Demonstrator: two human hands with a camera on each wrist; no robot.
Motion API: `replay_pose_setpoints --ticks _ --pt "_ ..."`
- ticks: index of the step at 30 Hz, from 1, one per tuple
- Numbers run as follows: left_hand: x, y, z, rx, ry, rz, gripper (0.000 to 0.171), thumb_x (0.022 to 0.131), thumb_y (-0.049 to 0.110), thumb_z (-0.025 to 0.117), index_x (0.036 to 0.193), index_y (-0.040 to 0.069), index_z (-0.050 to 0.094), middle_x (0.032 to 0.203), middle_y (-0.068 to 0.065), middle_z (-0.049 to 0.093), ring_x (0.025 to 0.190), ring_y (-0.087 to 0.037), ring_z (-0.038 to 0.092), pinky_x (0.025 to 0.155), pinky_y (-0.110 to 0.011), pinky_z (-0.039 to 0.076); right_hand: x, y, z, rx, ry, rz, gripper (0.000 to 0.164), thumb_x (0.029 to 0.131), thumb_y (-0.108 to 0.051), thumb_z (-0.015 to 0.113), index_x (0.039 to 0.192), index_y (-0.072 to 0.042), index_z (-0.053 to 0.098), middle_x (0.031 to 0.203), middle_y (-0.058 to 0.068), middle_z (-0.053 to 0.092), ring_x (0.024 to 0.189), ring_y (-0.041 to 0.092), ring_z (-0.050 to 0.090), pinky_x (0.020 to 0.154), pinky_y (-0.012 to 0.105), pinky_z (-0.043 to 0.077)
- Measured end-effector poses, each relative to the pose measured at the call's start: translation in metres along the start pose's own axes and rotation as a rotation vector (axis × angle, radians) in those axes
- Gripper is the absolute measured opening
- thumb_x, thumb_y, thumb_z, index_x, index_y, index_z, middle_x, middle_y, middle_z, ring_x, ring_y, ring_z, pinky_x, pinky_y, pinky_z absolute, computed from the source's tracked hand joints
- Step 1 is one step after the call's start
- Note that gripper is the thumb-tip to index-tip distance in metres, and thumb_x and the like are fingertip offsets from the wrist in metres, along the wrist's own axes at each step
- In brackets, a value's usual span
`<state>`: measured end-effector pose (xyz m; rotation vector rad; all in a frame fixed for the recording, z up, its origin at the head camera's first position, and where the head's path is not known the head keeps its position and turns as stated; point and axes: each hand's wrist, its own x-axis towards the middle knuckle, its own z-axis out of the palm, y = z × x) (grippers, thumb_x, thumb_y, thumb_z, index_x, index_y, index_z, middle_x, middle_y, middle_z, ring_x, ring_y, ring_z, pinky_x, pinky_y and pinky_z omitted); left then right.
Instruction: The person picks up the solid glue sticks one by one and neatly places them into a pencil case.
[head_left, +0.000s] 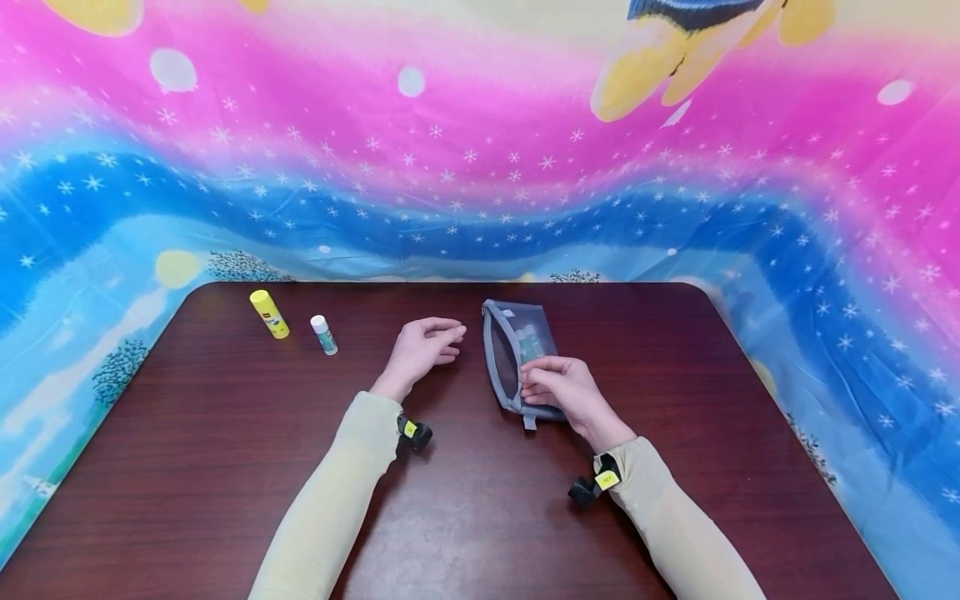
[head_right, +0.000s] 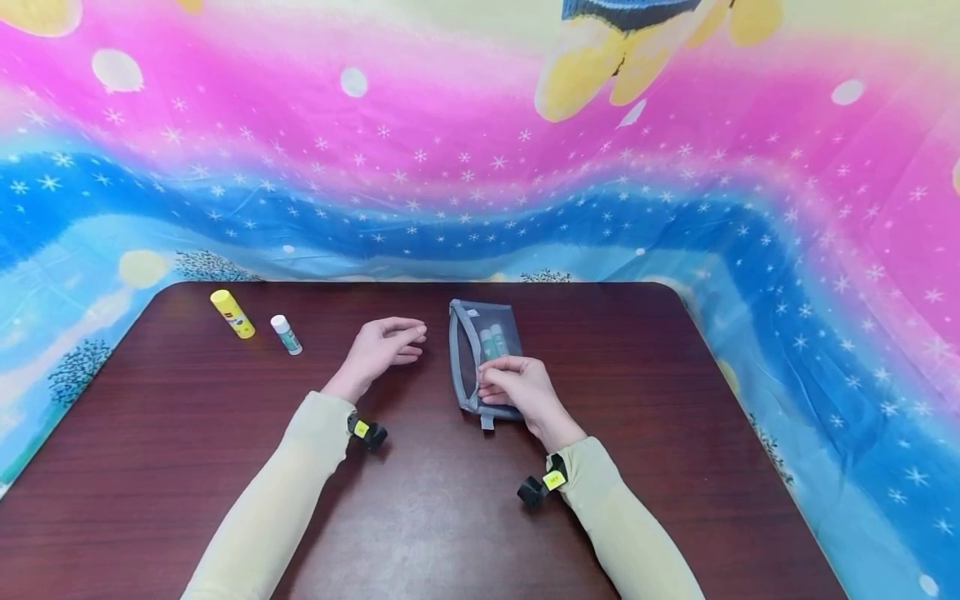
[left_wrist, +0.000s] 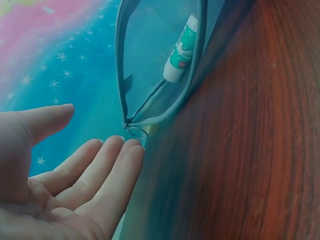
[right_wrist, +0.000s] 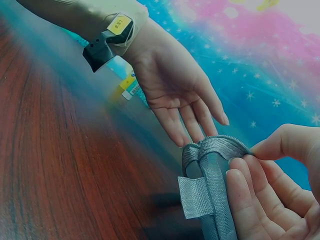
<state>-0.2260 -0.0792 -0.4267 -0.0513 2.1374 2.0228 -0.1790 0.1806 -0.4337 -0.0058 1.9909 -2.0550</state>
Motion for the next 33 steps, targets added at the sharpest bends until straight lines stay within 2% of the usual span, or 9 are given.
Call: replay_pose_setpoints --ticks 9,23,33 --pt "-0.003 0.002 -0.005 -0.009 0.016 0.010 0.050 0.093 0.026 0.079 0.133 0.001 0.065 0.118 -0.015 0.071 0.107 -0.038 0.069 0.086 -0.035 0.059 0.001 0.001 -0.001 -0.001 0.004 0.002 0.020 0.096 -0.003 0.065 0.110 0.011 0.069 0.086 0.012 0.071 0.072 0.018 0.071 0.073 0.033 0.062" --pt "-0.005 0.003 -0.013 0.022 0.064 0.064 0.046 0.094 0.027 0.077 0.130 0.001 0.067 0.117 -0.014 0.071 0.109 -0.038 0.068 0.089 -0.032 0.058 0.002 0.002 -0.001 -0.005 0.002 0.003 0.021 0.096 -0.003 0.064 0.111 0.011 0.069 0.086 0.013 0.071 0.072 0.018 0.071 0.073 0.033 0.062" --pt "-0.007 0.005 -0.021 -0.037 0.078 0.113 0.039 0.098 0.023 0.072 0.127 -0.003 0.067 0.125 -0.027 0.065 0.114 -0.043 0.064 0.091 -0.033 0.057 0.003 0.002 -0.001 -0.004 -0.001 0.001 0.021 0.096 -0.003 0.064 0.111 0.012 0.069 0.087 0.013 0.071 0.072 0.019 0.071 0.073 0.033 0.062"
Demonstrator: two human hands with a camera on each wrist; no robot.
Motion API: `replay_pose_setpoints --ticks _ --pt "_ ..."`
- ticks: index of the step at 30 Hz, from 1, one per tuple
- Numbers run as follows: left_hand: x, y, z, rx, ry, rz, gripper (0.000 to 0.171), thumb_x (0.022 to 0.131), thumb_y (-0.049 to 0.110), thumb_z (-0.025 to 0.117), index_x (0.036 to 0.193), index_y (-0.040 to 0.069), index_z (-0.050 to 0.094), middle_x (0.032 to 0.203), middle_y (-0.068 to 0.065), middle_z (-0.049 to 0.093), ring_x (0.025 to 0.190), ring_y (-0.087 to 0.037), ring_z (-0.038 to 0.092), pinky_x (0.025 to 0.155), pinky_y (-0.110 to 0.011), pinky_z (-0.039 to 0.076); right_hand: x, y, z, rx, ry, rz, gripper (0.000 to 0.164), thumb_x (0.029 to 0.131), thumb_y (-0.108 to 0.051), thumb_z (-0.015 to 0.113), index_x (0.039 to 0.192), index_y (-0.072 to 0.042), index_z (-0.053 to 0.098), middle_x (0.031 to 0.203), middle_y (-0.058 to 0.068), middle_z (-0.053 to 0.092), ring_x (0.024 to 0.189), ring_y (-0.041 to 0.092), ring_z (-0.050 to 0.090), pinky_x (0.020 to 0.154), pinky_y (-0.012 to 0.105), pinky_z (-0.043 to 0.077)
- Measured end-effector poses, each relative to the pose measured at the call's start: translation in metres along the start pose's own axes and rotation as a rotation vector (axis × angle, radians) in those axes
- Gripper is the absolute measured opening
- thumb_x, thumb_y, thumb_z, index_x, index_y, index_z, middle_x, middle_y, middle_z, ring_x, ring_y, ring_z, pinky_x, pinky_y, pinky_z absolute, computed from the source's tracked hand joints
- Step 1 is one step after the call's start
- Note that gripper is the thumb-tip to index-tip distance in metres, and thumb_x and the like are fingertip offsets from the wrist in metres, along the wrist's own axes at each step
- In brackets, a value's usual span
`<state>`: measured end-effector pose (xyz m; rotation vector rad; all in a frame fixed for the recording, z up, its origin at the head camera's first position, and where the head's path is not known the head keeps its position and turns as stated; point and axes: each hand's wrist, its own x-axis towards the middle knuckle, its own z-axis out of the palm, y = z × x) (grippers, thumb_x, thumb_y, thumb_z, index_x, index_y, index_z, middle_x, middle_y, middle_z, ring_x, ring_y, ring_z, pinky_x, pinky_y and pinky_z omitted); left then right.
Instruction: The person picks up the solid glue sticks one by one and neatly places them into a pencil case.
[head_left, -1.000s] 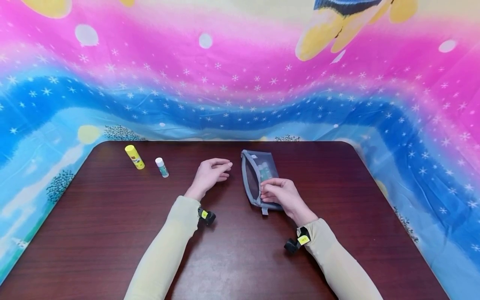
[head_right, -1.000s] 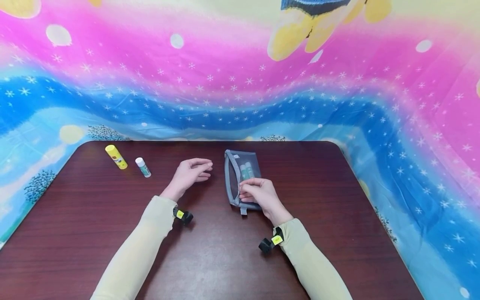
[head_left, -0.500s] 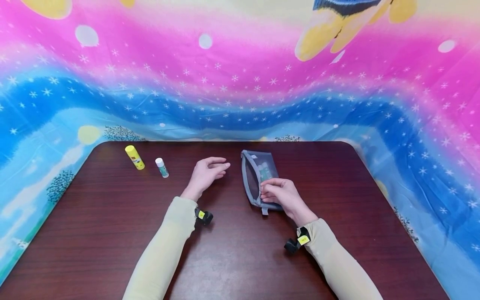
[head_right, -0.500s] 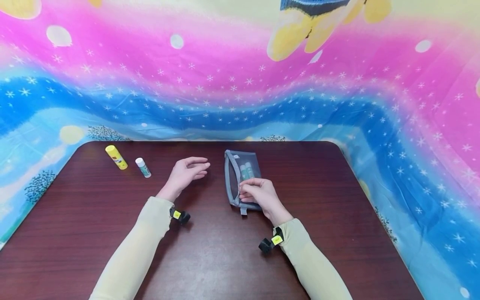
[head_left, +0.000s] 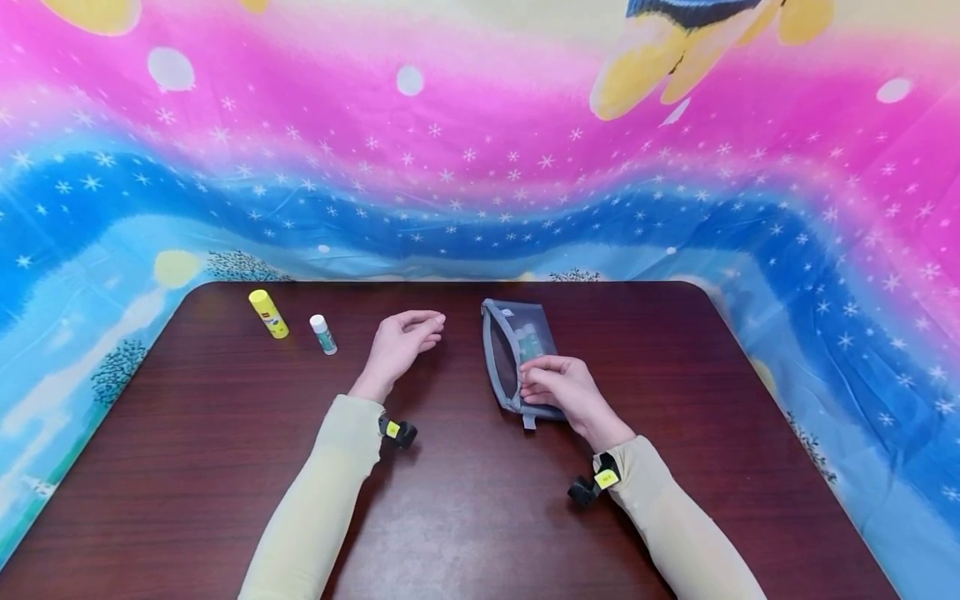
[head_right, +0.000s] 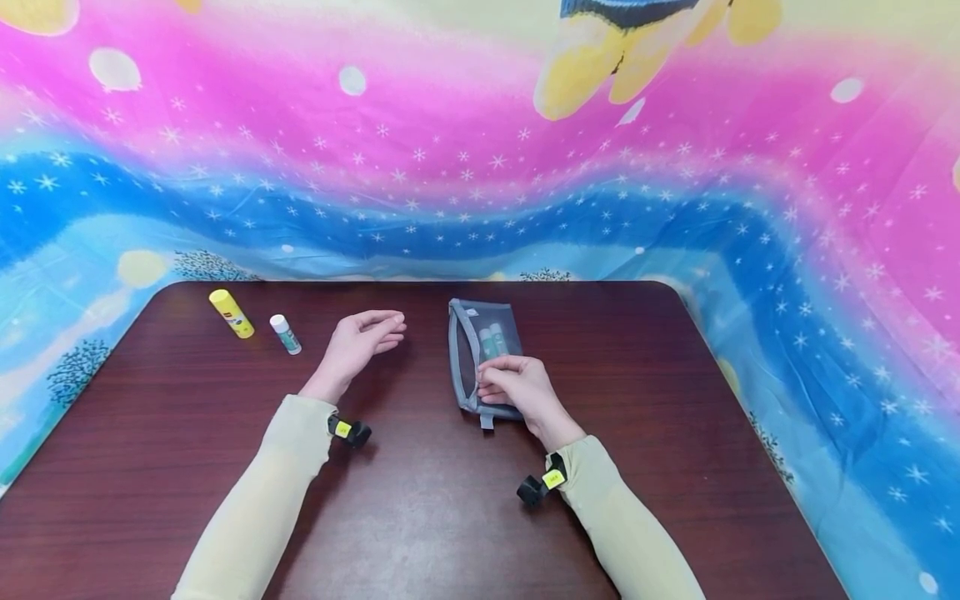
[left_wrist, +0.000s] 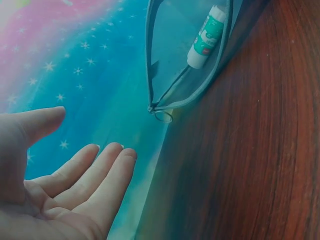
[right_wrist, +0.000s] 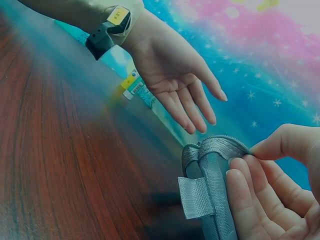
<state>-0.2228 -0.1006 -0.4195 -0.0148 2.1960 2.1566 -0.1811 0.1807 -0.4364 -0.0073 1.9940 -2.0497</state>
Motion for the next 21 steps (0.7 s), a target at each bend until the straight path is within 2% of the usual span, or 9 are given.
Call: replay_pose_setpoints --ticks 8,15,21 --pt "-0.002 0.002 -0.006 -0.012 0.018 -0.018 0.046 0.098 0.029 0.072 0.131 -0.002 0.065 0.125 -0.028 0.065 0.117 -0.041 0.063 0.093 -0.032 0.056 -0.001 -0.001 0.001 0.001 -0.001 -0.001 0.023 0.096 -0.003 0.064 0.112 0.013 0.068 0.086 0.013 0.071 0.072 0.018 0.071 0.072 0.033 0.062" --pt "-0.005 0.006 -0.015 -0.027 0.038 0.002 0.047 0.098 0.029 0.072 0.132 -0.002 0.064 0.123 -0.025 0.067 0.117 -0.040 0.063 0.093 -0.030 0.055 -0.001 -0.001 0.001 -0.004 0.003 0.006 0.021 0.096 -0.003 0.064 0.111 0.011 0.069 0.086 0.013 0.071 0.072 0.018 0.071 0.073 0.033 0.062" --pt "-0.008 0.011 -0.023 -0.028 0.077 0.018 0.048 0.098 0.031 0.072 0.133 -0.001 0.064 0.121 -0.021 0.069 0.110 -0.028 0.069 0.093 -0.031 0.055 -0.001 0.000 0.001 -0.006 0.003 0.007 0.021 0.096 -0.003 0.064 0.111 0.012 0.069 0.086 0.013 0.071 0.072 0.018 0.071 0.073 0.033 0.062"
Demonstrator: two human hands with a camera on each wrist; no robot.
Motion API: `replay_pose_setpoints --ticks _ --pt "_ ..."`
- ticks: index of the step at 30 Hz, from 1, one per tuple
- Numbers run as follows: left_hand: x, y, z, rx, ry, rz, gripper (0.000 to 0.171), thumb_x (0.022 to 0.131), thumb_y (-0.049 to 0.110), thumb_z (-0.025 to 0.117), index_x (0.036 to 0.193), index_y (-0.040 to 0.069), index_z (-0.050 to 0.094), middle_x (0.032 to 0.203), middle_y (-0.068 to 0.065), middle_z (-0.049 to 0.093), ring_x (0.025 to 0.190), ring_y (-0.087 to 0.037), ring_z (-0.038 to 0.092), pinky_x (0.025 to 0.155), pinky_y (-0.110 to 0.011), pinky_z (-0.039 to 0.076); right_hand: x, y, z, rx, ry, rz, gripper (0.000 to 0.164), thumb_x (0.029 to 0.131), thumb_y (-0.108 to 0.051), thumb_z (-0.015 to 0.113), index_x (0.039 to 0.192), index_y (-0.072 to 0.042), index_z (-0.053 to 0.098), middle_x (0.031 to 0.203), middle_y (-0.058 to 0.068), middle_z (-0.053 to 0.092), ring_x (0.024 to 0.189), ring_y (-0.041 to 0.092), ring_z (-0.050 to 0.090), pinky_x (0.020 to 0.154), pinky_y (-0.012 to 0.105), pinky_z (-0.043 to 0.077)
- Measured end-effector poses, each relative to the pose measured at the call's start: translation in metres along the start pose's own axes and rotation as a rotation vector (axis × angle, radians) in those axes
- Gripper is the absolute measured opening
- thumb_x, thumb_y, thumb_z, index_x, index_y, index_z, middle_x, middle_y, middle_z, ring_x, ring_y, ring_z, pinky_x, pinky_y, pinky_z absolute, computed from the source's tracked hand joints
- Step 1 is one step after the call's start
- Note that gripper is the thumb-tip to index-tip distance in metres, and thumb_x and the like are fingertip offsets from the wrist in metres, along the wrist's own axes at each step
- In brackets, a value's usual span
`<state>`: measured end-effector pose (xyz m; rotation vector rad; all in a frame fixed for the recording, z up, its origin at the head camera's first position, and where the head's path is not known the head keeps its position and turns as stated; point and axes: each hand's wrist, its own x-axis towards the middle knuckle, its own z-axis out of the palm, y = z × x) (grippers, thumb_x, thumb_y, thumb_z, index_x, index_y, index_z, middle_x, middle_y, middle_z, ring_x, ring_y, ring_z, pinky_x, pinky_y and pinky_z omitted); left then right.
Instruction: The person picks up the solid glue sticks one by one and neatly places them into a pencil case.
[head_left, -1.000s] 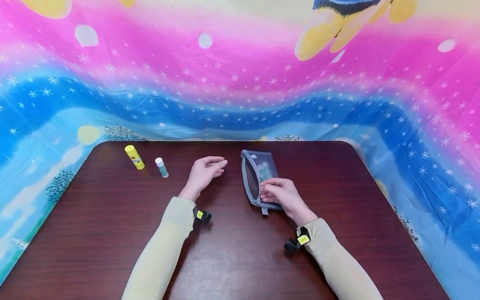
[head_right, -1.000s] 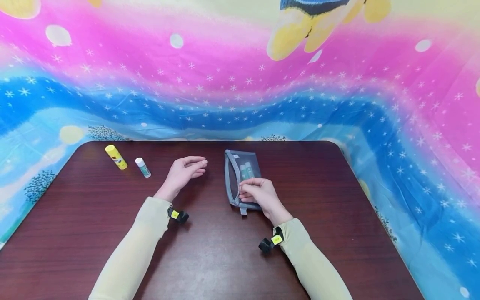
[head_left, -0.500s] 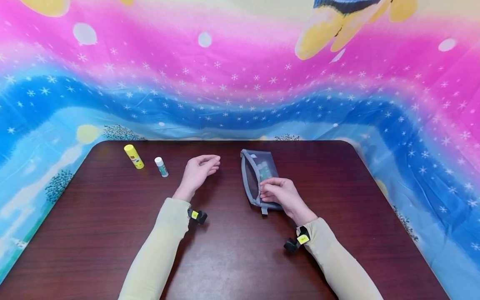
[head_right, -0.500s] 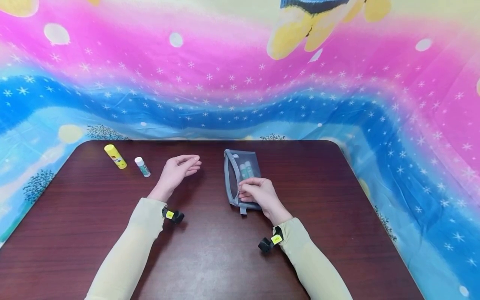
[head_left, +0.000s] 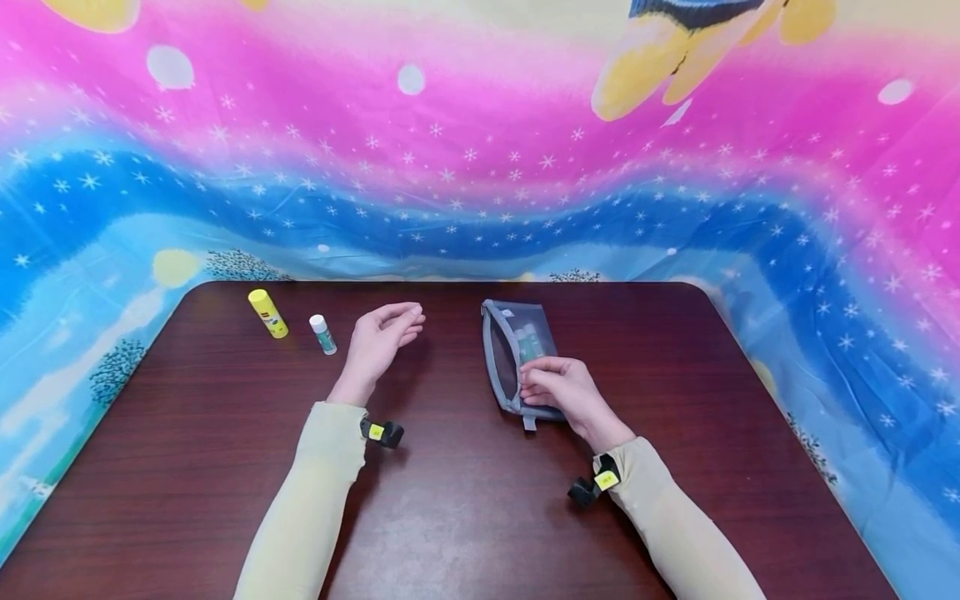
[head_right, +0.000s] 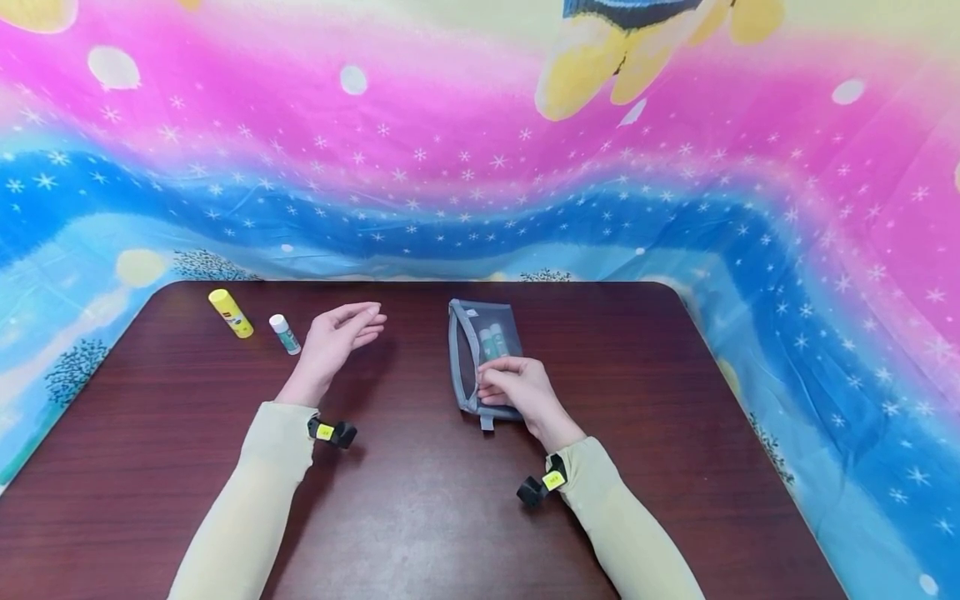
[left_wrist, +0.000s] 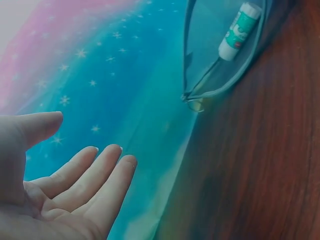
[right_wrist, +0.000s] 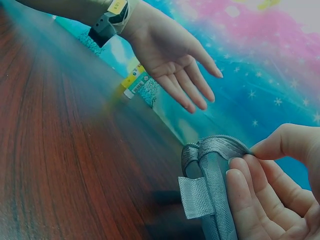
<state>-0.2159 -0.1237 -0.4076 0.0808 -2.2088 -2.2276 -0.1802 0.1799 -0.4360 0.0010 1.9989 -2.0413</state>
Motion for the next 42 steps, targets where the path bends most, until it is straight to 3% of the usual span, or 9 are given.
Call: replay_pose_setpoints --ticks 4,16,33,42 --pt "-0.002 0.004 -0.007 0.002 0.022 0.033 0.047 0.098 0.030 0.072 0.134 -0.001 0.064 0.121 -0.020 0.069 0.104 -0.021 0.071 0.093 -0.032 0.055 0.001 0.001 0.000 0.002 0.001 0.001 0.024 0.096 -0.003 0.064 0.112 0.013 0.067 0.086 0.012 0.071 0.072 0.018 0.071 0.073 0.033 0.062" --pt "-0.011 0.017 -0.027 -0.037 0.092 0.147 0.042 0.100 0.025 0.069 0.132 -0.002 0.064 0.122 -0.022 0.068 0.101 -0.016 0.071 0.094 -0.035 0.055 0.001 0.001 0.000 0.002 0.000 0.001 0.021 0.095 -0.003 0.064 0.110 0.012 0.069 0.086 0.012 0.071 0.072 0.018 0.071 0.072 0.032 0.062" --pt "-0.025 0.030 -0.052 0.047 0.178 0.195 0.040 0.099 0.028 0.070 0.130 0.002 0.067 0.118 -0.014 0.071 0.098 -0.013 0.071 0.090 -0.029 0.056 0.000 -0.001 0.000 0.002 -0.004 -0.005 0.020 0.096 -0.003 0.064 0.110 0.011 0.069 0.086 0.013 0.071 0.072 0.018 0.071 0.073 0.032 0.062" --pt "-0.031 0.034 -0.066 0.121 0.207 0.185 0.043 0.099 0.033 0.069 0.132 0.006 0.067 0.115 -0.006 0.073 0.100 -0.015 0.071 0.088 -0.022 0.056 0.000 -0.001 -0.001 0.004 -0.005 -0.004 0.020 0.096 -0.003 0.064 0.109 0.011 0.069 0.086 0.012 0.070 0.072 0.018 0.071 0.073 0.032 0.062"
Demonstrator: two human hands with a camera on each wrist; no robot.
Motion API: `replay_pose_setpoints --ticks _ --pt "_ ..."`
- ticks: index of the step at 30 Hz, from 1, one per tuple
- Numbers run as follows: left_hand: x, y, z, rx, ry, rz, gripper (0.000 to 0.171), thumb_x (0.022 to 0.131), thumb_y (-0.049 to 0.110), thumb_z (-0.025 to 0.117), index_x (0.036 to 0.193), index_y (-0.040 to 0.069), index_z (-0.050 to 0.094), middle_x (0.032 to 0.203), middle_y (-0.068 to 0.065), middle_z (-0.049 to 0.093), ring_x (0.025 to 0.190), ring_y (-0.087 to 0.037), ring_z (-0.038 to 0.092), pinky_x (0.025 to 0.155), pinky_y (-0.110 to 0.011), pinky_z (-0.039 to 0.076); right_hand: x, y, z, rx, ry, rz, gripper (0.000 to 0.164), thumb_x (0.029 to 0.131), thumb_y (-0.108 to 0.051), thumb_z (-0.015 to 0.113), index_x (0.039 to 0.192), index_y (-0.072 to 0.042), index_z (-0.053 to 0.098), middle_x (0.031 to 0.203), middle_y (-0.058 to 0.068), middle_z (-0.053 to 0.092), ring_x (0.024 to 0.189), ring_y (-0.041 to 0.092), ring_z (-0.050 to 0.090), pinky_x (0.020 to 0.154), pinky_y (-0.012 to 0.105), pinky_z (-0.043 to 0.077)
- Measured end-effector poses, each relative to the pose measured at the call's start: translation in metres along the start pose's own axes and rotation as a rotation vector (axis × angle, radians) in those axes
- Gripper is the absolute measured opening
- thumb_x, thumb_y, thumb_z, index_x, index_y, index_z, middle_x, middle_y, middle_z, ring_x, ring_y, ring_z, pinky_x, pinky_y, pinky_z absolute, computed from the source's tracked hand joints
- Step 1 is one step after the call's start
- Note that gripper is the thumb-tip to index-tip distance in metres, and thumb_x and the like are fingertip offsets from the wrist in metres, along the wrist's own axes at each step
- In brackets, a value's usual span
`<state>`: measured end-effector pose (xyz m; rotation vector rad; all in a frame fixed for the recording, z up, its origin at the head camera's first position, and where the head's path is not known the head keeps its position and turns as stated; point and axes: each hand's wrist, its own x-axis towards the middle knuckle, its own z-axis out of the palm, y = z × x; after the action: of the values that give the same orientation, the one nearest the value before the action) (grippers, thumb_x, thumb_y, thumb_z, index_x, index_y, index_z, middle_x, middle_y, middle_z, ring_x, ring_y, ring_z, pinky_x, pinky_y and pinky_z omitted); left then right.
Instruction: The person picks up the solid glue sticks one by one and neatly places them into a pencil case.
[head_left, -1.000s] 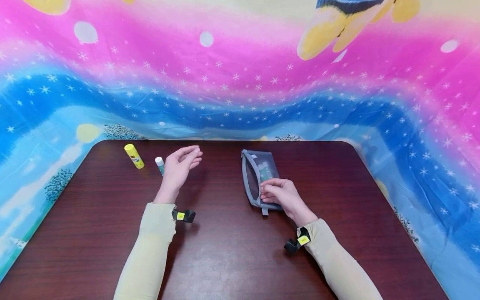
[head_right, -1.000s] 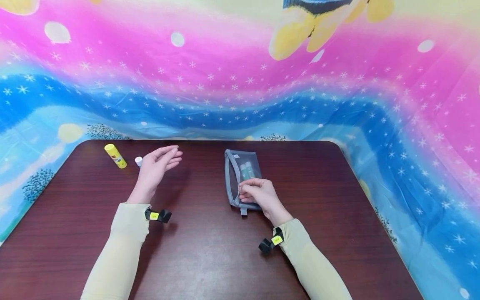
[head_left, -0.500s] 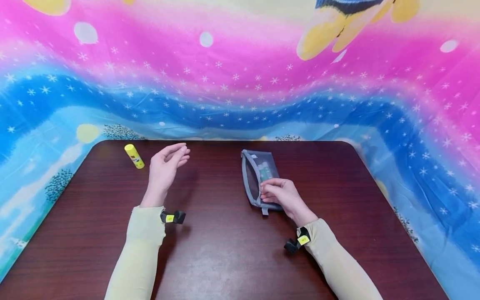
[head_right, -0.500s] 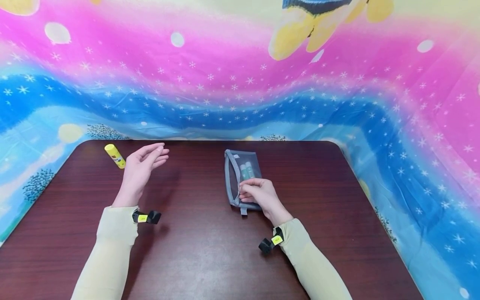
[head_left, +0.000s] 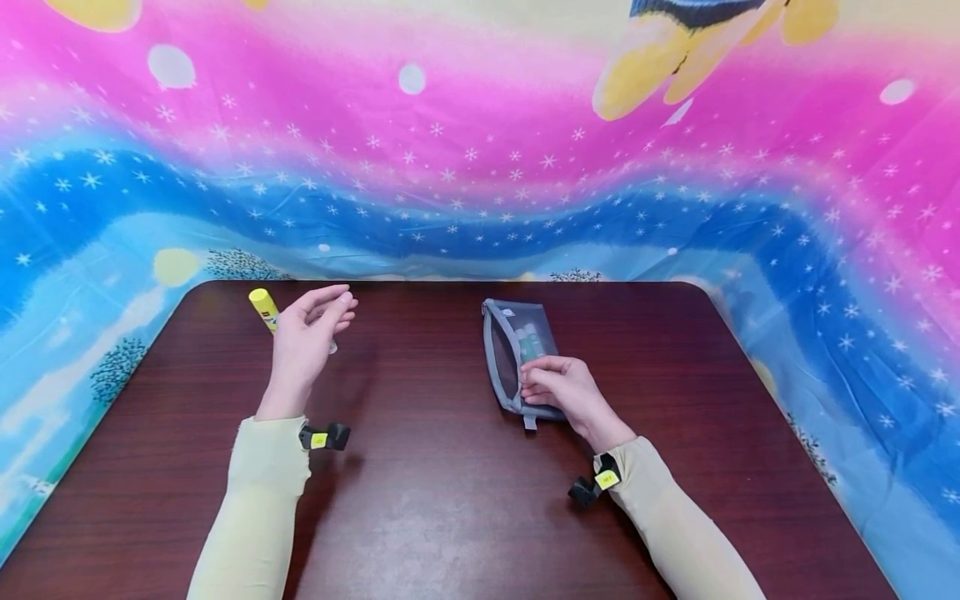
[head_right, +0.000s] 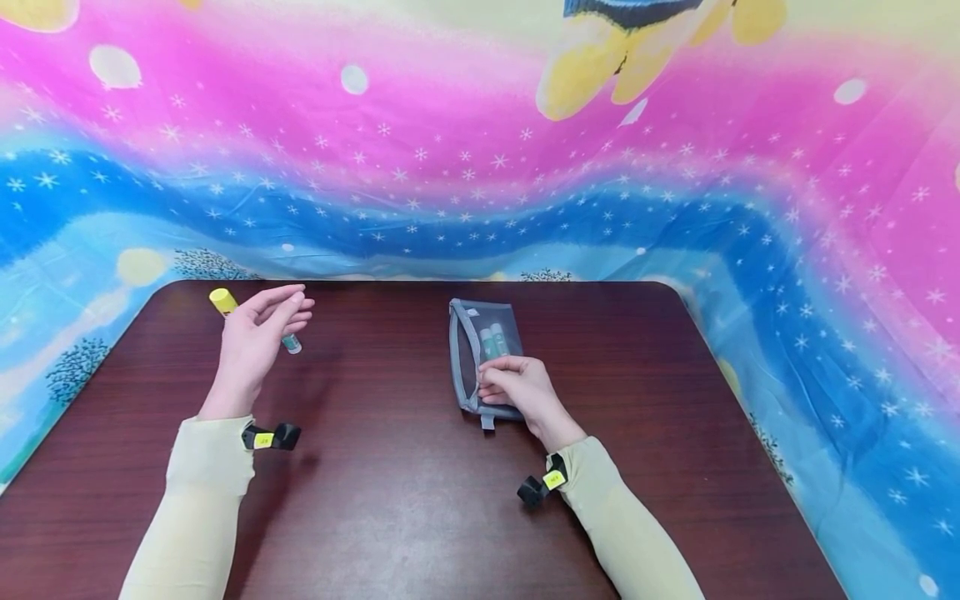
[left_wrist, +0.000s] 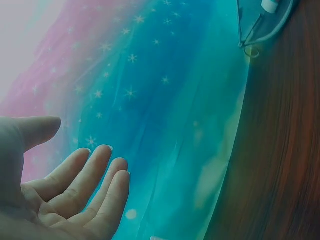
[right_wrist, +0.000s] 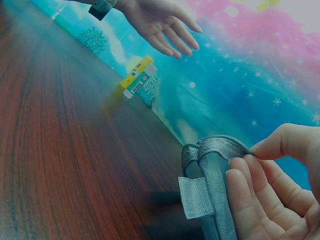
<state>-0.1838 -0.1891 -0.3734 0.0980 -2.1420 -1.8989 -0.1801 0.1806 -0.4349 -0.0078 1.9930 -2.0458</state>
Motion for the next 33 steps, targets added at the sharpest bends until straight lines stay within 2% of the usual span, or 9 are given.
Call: replay_pose_setpoints --ticks 3,9,16,25,33 --pt "0.000 0.000 -0.005 0.023 0.011 0.007 0.043 0.099 0.033 0.069 0.132 0.005 0.067 0.114 -0.005 0.073 0.098 -0.010 0.070 0.088 -0.024 0.056 0.000 0.000 0.000 -0.001 0.000 0.002 0.021 0.096 -0.003 0.064 0.110 0.011 0.069 0.086 0.013 0.071 0.072 0.018 0.071 0.073 0.033 0.062" --pt "-0.002 0.001 -0.015 0.072 0.030 0.008 0.045 0.099 0.034 0.069 0.134 0.006 0.065 0.116 -0.008 0.073 0.097 -0.008 0.070 0.088 -0.024 0.056 0.000 0.000 -0.001 -0.008 0.002 0.004 0.021 0.096 -0.004 0.064 0.111 0.011 0.069 0.087 0.013 0.071 0.073 0.019 0.071 0.074 0.033 0.062" --pt "0.000 -0.001 -0.028 0.024 0.063 0.001 0.042 0.098 0.028 0.072 0.131 0.003 0.067 0.110 -0.005 0.073 0.092 -0.010 0.072 0.084 -0.021 0.056 0.000 0.000 -0.001 -0.004 0.010 0.004 0.023 0.096 -0.004 0.064 0.112 0.012 0.068 0.087 0.014 0.071 0.073 0.019 0.071 0.073 0.033 0.062" --pt "0.002 -0.012 -0.047 0.050 0.123 -0.072 0.043 0.098 0.028 0.072 0.132 0.003 0.066 0.110 -0.005 0.073 0.094 -0.010 0.072 0.083 -0.018 0.055 0.000 0.001 0.000 0.001 0.007 0.006 0.022 0.095 -0.002 0.064 0.111 0.012 0.069 0.087 0.013 0.071 0.072 0.019 0.071 0.072 0.032 0.062" --pt "0.004 -0.019 -0.055 0.034 0.170 -0.133 0.042 0.097 0.027 0.072 0.130 0.002 0.066 0.103 -0.001 0.071 0.095 -0.011 0.070 0.083 -0.017 0.054 0.001 0.002 -0.001 -0.008 0.002 0.001 0.024 0.095 -0.003 0.064 0.113 0.014 0.067 0.087 0.013 0.071 0.072 0.019 0.071 0.073 0.032 0.062"
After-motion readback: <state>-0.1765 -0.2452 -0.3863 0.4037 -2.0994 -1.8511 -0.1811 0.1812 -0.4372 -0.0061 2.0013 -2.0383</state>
